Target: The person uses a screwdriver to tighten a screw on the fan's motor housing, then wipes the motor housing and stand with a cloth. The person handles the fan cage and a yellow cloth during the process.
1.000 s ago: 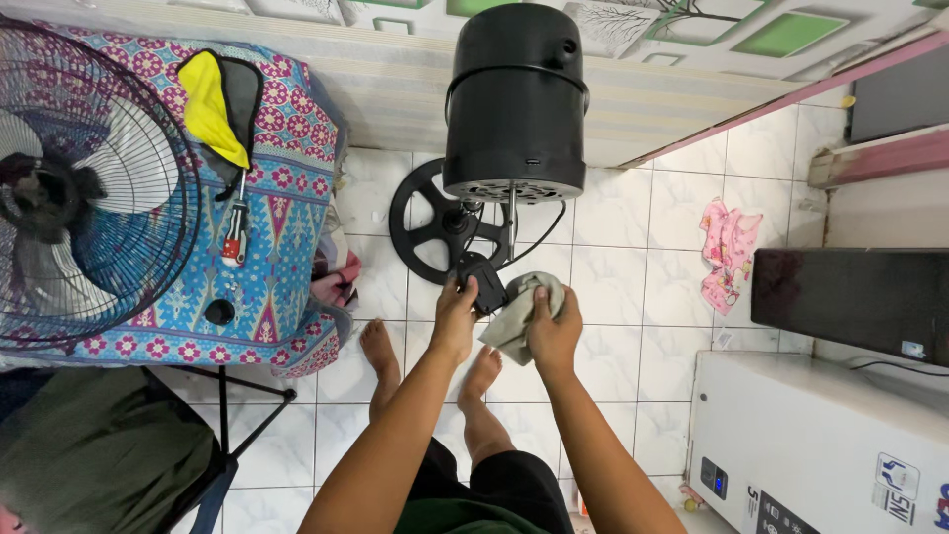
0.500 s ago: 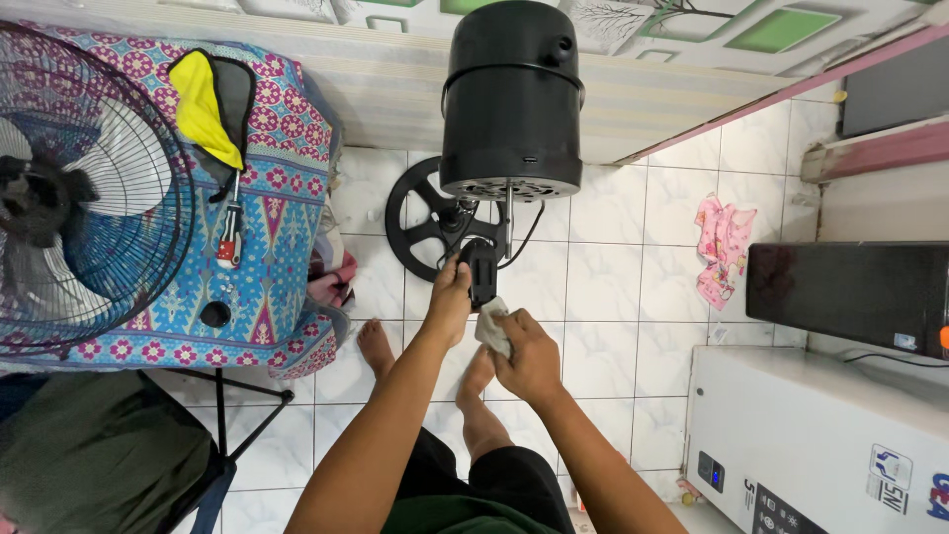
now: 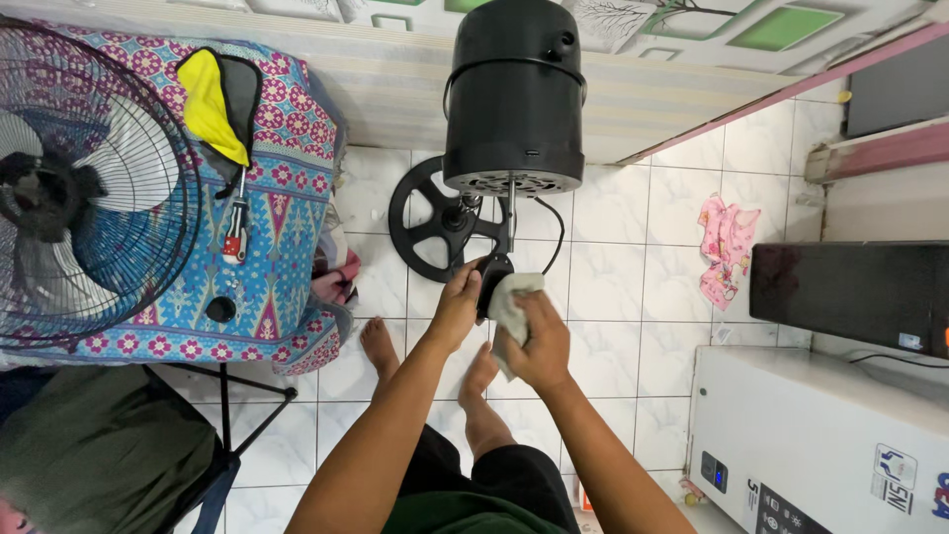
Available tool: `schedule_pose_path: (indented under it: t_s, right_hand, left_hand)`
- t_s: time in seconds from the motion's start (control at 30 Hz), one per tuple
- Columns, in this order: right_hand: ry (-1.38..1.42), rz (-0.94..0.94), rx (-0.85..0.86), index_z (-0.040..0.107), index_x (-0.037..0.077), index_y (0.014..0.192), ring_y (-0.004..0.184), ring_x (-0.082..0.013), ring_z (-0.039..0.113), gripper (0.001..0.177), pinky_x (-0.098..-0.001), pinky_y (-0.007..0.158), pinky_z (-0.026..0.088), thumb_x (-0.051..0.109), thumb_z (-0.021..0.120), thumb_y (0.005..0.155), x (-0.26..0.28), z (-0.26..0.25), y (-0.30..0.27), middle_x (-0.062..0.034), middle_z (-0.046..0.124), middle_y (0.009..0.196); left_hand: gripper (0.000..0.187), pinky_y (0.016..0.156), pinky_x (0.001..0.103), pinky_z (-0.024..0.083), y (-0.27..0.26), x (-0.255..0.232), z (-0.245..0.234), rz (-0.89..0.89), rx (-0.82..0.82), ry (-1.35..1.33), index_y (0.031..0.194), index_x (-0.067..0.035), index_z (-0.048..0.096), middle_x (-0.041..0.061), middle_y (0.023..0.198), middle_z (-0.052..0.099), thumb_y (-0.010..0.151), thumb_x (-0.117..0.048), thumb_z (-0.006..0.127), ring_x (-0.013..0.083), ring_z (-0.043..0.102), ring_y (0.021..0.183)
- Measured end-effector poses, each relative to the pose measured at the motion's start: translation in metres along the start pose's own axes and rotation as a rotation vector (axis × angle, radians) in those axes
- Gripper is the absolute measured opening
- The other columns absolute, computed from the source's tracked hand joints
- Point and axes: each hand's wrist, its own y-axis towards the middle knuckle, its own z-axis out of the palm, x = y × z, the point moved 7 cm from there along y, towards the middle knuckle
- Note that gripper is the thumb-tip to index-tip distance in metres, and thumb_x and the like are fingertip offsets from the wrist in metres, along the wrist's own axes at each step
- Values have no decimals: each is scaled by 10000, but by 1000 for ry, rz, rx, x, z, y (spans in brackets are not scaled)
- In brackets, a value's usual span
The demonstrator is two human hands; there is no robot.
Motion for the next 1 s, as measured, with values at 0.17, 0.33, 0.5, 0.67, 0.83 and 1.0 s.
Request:
schedule_pose_path:
  t_s: [0.17, 0.33, 0.5, 0.67, 0.83, 1.0]
  right_hand:
    - [-64, -453, -183, 607, 11, 1208, 1045, -457, 605, 494, -459, 856, 507, 132, 723, 743, 41, -11, 27, -263, 584, 1244]
    - [179, -43, -89, 636, 50, 1183, 936, -335, 697, 308, -385, 827, 562, 84, 693, 882, -1, 4, 43, -151, 693, 1078]
    - [408, 299, -297, 591, 31, 1219, 856, -338, 669, 331, -391, 764, 543, 44, 641, 892, -18, 7, 26, -166, 697, 996]
    - [278, -121, -463, 543, 29, 1229, 1136, -357, 586, 481, -416, 963, 504, -41, 637, 762, 24, -15, 17, -222, 562, 1235]
    - [47, -394, -210, 617, 118, 1114, 1147, -414, 549, 483, -470, 970, 468, -23, 719, 664, 49, -9, 7, -199, 600, 1276]
    - [265, -397, -128, 611, 145, 1111, 1057, -320, 585, 511, -404, 953, 483, -36, 700, 642, 37, -14, -23, -120, 641, 1212]
  left_hand:
    - [474, 1043, 337, 474, -12, -26, 15, 312, 68, 68, 1421, -34, 581, 114, 1283, 688, 989, -22, 386, 214, 632, 1173]
    - [328, 791, 396, 535, -21, -65, 20, 203, 13, 648, 1297, -24, 646, 135, 934, 715, 1093, -218, 478, 256, 703, 845]
    - [561, 633, 390, 494, -28, -86, 31, -36, -164, 323, 1438, -70, 477, 109, 708, 639, 924, -228, 634, 231, 589, 643]
    - [662, 805, 321, 601, -37, -49, 16, 199, -665, 192, 1316, 51, 434, 121, 1213, 495, 1009, -380, 832, 165, 616, 1049]
    - [682, 771, 307, 564, -15, 18, 41, -483, 26, -854, 1238, -113, 645, 50, 1080, 695, 965, -685, 391, 174, 668, 930]
    - [450, 815, 433, 573, 5, 20, 25, -461, 236, -813, 1181, -146, 651, 58, 1098, 682, 1092, -539, 451, 237, 670, 973]
